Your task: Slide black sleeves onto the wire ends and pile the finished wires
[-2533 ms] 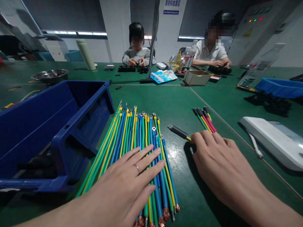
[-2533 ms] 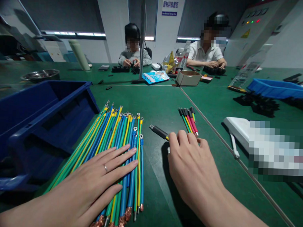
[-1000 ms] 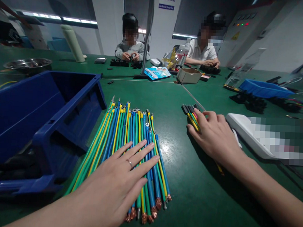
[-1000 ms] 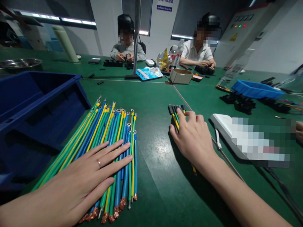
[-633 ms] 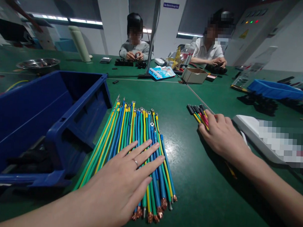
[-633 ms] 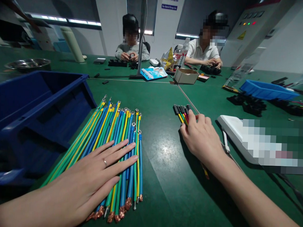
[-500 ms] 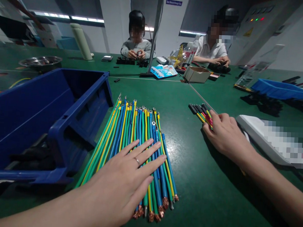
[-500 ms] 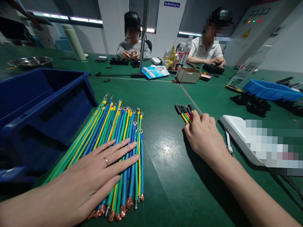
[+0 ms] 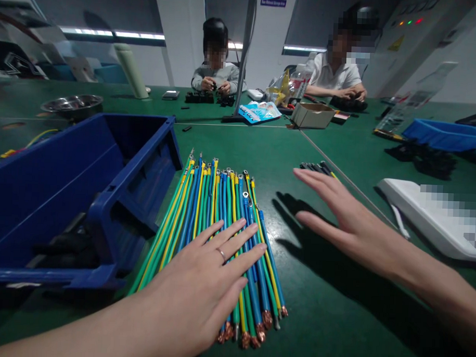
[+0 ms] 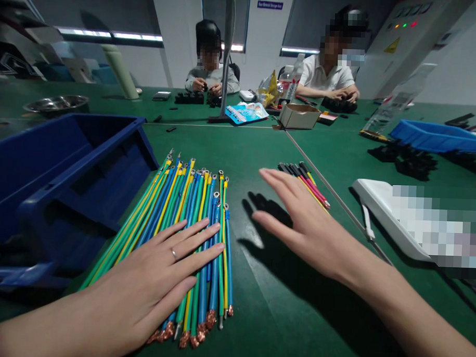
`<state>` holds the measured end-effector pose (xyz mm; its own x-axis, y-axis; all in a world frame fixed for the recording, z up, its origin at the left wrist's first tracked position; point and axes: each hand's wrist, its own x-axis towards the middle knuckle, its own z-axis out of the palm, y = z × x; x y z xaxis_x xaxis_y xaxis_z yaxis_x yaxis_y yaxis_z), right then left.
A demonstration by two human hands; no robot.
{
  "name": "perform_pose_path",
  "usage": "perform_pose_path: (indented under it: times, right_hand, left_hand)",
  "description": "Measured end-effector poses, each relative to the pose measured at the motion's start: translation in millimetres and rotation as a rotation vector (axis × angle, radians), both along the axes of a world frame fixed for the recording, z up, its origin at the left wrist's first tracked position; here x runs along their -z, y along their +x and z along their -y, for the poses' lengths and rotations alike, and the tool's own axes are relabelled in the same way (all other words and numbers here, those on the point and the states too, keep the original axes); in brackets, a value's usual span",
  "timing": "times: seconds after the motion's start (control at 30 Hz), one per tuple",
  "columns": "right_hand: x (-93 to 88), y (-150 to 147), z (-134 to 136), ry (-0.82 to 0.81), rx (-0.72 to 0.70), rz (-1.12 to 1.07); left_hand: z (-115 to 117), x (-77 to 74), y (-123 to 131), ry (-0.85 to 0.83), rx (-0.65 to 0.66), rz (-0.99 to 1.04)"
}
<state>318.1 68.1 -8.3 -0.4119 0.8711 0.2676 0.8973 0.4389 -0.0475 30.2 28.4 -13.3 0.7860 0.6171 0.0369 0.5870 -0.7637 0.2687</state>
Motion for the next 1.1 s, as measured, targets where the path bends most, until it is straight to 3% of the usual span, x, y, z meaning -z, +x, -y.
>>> perform_pose_path:
  times: [0.07, 0.17, 0.37, 0.53, 0.73, 0.93, 1.1]
  right_hand:
    - [-1.0, -13.3, 11.9, -0.239, -0.229, -0.106]
    - [3.7, -25.3, 23.6, -0.396, -0.356, -0.103]
    - [8.8, -27.7, 25.0, -0.420, -0.351, -0.054]
    - [5.5, -20.7, 23.4, -0.454, -0.373, -0.144]
    - [-1.3, -16.1, 16.4, -0.645, -0.374, -0.467]
    - [0.9, -15.0, 6.1, -0.725, -0.237, -0.906]
    - [-1.8, -17.2, 2.8, -0.915, -0.258, -1.255]
  left_hand:
    - [0.2, 0.7, 0.2, 0.013, 0.001, -0.001]
    - [0.3, 2.5, 0.1, 0.026, -0.003, 0.011]
    - [-0.2, 3.6, -0.8, 0.033, 0.003, 0.007]
    - [-0.5, 3.5, -0.7, 0.044, 0.004, -0.021]
    - [1.0, 3.8, -2.0, 0.057, 0.004, -0.071]
    - [1.2, 3.5, -1.5, 0.055, 0.001, -0.088]
    - [0.9, 3.1, -0.3, 0.050, 0.000, -0.085]
